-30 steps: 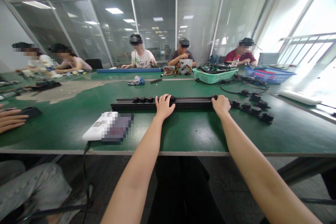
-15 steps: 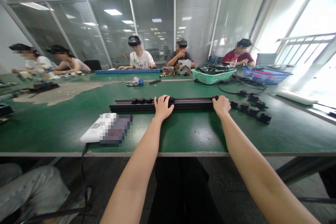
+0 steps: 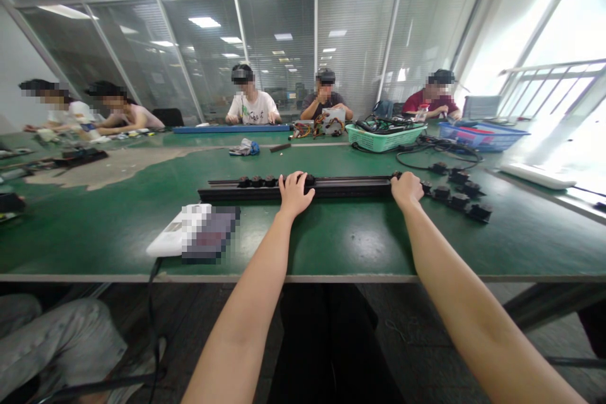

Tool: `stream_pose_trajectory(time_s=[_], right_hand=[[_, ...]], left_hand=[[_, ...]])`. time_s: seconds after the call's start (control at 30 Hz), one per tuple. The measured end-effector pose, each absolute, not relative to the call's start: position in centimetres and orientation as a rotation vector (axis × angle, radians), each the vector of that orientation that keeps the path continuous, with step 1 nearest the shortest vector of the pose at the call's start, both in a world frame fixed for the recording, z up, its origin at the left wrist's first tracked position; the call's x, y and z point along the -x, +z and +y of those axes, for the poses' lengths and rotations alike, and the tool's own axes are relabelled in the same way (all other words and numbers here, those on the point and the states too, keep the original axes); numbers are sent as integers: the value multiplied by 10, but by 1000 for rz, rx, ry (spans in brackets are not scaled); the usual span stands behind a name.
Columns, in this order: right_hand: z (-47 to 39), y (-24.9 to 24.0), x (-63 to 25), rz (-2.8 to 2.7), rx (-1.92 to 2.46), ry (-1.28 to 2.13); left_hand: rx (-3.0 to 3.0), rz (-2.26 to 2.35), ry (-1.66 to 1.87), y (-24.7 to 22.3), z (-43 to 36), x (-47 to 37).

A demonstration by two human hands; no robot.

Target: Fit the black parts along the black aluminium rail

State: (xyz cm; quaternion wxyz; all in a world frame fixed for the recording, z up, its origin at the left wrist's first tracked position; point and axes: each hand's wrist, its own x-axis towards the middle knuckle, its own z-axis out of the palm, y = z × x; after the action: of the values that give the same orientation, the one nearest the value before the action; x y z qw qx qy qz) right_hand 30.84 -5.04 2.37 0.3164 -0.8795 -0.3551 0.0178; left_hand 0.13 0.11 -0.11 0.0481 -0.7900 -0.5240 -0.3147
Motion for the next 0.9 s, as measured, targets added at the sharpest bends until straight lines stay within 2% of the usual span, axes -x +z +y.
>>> stream_pose_trajectory(time_s=[0.43,0.9], right_hand=[[-47,13,-325,-746,2260,128],[-45,3,-328,-838,2375,17]], left_hand=[[2396,-1601,-933,-1,1,-1],[2402,-1604,-942,-1,1,0]])
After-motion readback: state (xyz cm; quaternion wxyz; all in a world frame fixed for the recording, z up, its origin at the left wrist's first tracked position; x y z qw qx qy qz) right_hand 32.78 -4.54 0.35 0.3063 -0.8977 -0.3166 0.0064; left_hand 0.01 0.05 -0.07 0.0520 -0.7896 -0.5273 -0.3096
